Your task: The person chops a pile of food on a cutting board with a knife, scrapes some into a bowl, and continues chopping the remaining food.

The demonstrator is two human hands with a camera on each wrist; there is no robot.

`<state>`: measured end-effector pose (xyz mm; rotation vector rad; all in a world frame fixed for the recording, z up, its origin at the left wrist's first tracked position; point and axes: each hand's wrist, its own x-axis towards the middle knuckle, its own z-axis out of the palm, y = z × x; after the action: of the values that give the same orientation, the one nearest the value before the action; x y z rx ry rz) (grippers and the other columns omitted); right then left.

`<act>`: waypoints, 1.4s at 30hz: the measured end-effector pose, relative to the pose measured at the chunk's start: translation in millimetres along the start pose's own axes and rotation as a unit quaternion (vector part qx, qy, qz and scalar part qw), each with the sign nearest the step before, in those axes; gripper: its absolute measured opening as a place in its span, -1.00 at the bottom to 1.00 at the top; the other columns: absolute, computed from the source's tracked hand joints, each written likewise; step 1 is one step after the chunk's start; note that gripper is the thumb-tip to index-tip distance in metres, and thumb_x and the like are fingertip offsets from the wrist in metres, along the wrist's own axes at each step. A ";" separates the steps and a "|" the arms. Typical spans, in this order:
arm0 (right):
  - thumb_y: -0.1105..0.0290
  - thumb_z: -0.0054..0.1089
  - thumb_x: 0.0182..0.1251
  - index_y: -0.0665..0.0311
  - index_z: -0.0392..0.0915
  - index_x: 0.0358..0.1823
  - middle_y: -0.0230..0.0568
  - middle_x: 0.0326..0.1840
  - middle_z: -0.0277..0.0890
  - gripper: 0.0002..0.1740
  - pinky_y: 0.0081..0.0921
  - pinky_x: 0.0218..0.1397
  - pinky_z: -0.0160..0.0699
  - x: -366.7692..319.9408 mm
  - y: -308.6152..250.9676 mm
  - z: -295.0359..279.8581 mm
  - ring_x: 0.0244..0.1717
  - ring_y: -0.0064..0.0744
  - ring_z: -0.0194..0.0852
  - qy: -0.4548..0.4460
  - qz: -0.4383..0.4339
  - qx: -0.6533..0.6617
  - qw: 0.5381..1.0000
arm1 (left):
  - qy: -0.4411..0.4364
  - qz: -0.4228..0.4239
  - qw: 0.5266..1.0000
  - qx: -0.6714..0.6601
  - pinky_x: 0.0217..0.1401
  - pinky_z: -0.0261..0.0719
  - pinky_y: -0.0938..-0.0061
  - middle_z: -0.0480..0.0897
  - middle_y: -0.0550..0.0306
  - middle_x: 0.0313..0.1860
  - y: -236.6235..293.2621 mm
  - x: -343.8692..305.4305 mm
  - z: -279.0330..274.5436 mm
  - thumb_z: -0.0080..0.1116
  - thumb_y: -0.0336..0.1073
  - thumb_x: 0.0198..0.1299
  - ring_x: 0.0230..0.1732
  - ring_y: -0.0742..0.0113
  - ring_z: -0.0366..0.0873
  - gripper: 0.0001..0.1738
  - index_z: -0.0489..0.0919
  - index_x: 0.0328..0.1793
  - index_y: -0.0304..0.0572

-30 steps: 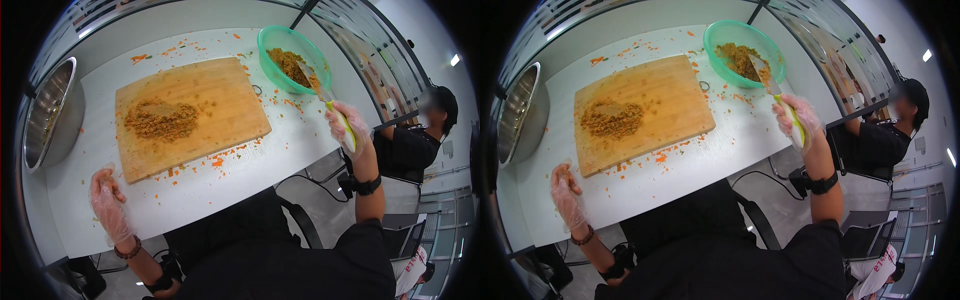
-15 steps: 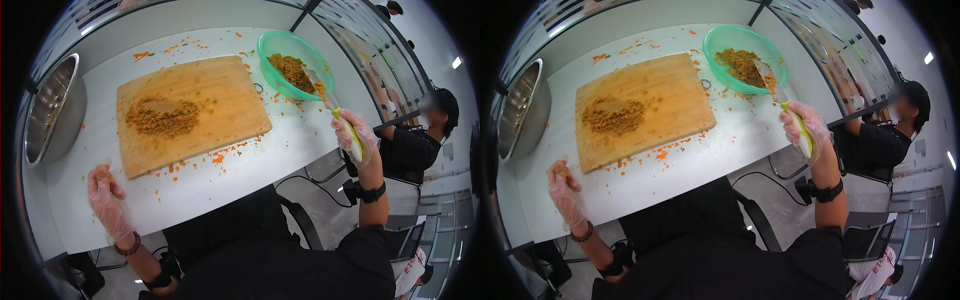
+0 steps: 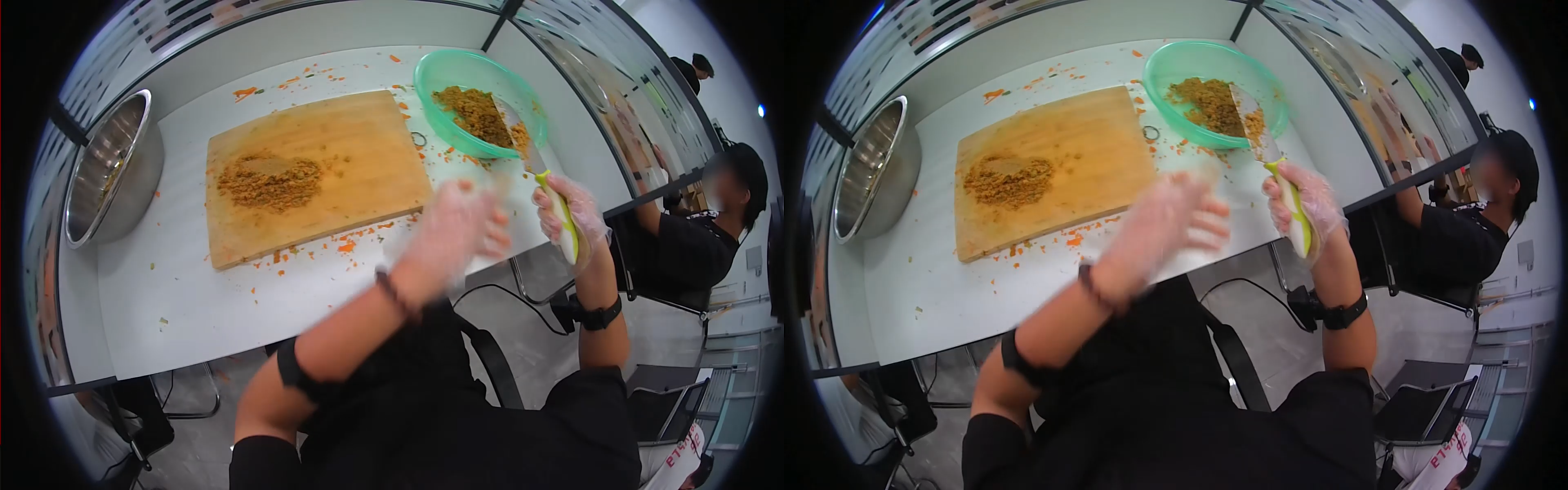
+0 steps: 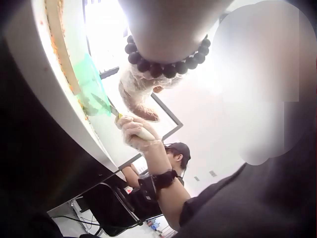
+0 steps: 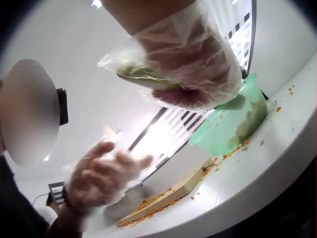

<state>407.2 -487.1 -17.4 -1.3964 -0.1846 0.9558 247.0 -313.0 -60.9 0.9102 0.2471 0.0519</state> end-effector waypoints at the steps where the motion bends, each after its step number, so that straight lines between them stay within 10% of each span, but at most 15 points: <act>1: 0.19 -0.03 0.57 0.24 0.35 -0.23 -0.34 -0.48 0.40 -0.73 -0.59 -0.74 0.36 0.6 -1.3 -1.0 -0.75 -0.61 0.27 0.001 0.003 -0.001 1.000 | -0.002 -0.012 0.999 -0.033 -0.09 0.77 0.20 0.61 -0.35 0.00 6.5 27.9 -2.2 0.10 0.11 0.46 -0.10 -0.04 0.70 -0.25 0.22 0.41 -0.44; 14: 0.18 0.04 0.54 0.24 0.34 -0.21 -0.35 -0.46 0.42 -0.73 -0.66 -0.79 0.35 8.6 -4.4 -0.6 -0.77 -0.67 0.26 0.040 -0.003 -0.031 0.999 | 0.013 -0.065 0.982 -0.177 0.22 0.75 0.29 0.37 -0.40 0.39 7.7 131.0 8.2 -0.49 0.06 0.63 0.21 -0.06 0.62 -0.32 0.02 0.57 -0.40; 17: 0.17 0.06 0.53 0.23 0.34 -0.21 -0.35 -0.47 0.43 -0.72 -0.66 -0.80 0.34 -2.5 -3.6 -2.3 -0.78 -0.68 0.25 0.058 -0.002 -0.062 0.996 | 0.054 -0.050 0.984 -0.162 -0.18 0.74 0.35 0.59 -0.23 0.14 -1.1 127.8 15.9 -0.32 -0.02 0.56 -0.20 0.08 0.73 -0.51 0.25 0.37 -0.23; 20: 0.16 0.06 0.53 0.22 0.35 -0.19 -0.36 -0.48 0.44 -0.73 -0.66 -0.81 0.31 -15.3 -1.8 1.1 -0.78 -0.67 0.24 0.069 -0.001 -0.080 0.994 | 0.055 -0.090 0.994 0.017 -0.49 0.42 0.66 0.72 -0.28 0.03 1.7 131.3 6.0 -0.53 -0.03 0.62 -0.49 0.50 0.43 -0.55 0.29 0.31 -0.13; 23: 0.15 0.07 0.54 0.22 0.36 -0.16 -0.36 -0.49 0.44 -0.73 -0.65 -0.82 0.29 -25.2 -1.2 6.4 -0.79 -0.67 0.24 0.080 -0.005 -0.105 0.991 | 0.085 -0.117 0.989 0.011 -0.55 0.13 0.65 0.77 -0.20 -0.06 7.1 129.8 6.5 -0.54 -0.08 0.59 -0.61 0.58 0.15 -0.65 0.31 0.13 0.02; 29: 0.10 0.12 0.49 0.21 0.37 -0.22 -0.33 -0.53 0.42 -0.68 -0.55 -0.81 0.25 -40.2 -7.0 2.6 -0.81 -0.57 0.24 0.084 -0.001 -0.128 0.988 | 0.097 -0.129 0.982 -0.093 -0.62 0.20 0.54 0.77 -0.15 -0.28 12.4 124.9 6.7 -0.29 -0.23 0.45 -0.71 0.47 0.37 -0.74 0.24 0.19 -0.02; 42: 0.16 0.08 0.54 0.30 0.38 -0.02 -0.35 -0.58 0.39 -0.68 -0.72 -0.81 0.27 -88.9 -23.1 8.9 -0.83 -0.67 0.22 0.117 0.028 -0.155 0.981 | 0.033 -0.144 0.984 -0.095 -0.66 0.11 0.62 0.75 -0.28 -0.02 16.6 129.1 0.7 -0.42 -0.17 0.55 -0.72 0.57 0.35 -0.70 0.19 0.28 -0.01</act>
<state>356.1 -536.2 41.8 -1.7970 -0.1208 0.8240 373.5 -284.1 -72.0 0.6771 0.4263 -0.1613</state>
